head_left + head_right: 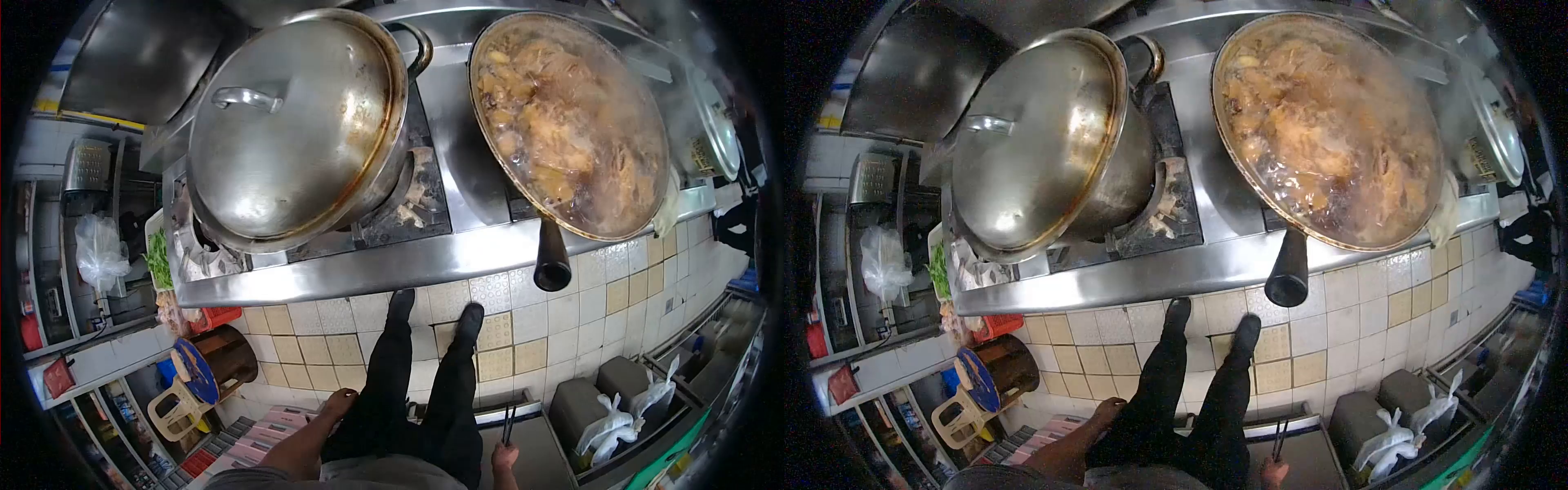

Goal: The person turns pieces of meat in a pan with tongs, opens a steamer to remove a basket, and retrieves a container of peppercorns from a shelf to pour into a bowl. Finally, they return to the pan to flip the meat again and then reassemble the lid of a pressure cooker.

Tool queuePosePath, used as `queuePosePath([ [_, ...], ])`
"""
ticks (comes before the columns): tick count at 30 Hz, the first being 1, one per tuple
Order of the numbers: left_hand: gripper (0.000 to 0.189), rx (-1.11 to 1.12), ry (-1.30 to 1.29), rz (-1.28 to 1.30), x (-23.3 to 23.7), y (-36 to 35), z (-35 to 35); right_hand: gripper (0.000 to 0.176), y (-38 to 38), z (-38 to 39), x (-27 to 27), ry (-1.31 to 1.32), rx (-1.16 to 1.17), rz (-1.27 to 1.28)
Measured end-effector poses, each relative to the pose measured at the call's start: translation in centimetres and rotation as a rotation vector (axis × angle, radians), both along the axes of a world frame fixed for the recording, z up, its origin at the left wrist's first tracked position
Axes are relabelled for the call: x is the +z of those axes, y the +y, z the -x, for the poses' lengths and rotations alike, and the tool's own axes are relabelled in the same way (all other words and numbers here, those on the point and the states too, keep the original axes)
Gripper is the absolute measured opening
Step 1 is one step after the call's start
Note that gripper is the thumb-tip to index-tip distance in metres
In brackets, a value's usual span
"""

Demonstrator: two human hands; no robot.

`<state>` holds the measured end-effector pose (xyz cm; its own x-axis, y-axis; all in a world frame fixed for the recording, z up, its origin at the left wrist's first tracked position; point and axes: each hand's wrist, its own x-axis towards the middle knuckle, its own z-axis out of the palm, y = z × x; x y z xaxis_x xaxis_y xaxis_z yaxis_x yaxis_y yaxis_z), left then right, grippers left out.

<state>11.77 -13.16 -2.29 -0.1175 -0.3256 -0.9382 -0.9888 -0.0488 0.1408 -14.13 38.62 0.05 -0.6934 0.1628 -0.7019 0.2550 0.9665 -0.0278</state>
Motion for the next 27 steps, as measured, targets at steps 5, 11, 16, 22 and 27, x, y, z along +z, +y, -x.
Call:
queuePosePath([
  [5,0.046,0.059,-0.032,0.002,0.3,-0.1,-0.5,0.026,-0.4,-0.9,0.7,0.068,0.001,0.036],
  [11,0.043,0.008,0.052,0.043,1.9,-0.4,1.3,0.02,0.9,-1.5,-3.4,0.124,-0.176,0.18],
  [16,0.041,-0.031,0.036,0.069,1.5,0.2,0.8,0.021,-1.8,0.9,0.6,0.097,-0.179,0.159],
  [22,0.032,-0.13,0.066,0.314,4.9,-2.2,5.2,0.024,-1.3,4.6,2.7,0.141,-0.158,0.188],
  [27,0.026,0.694,0.732,0.85,19.1,-18.5,18.2,0.03,-0.9,10.0,7.2,0.202,-0.087,0.195],
])
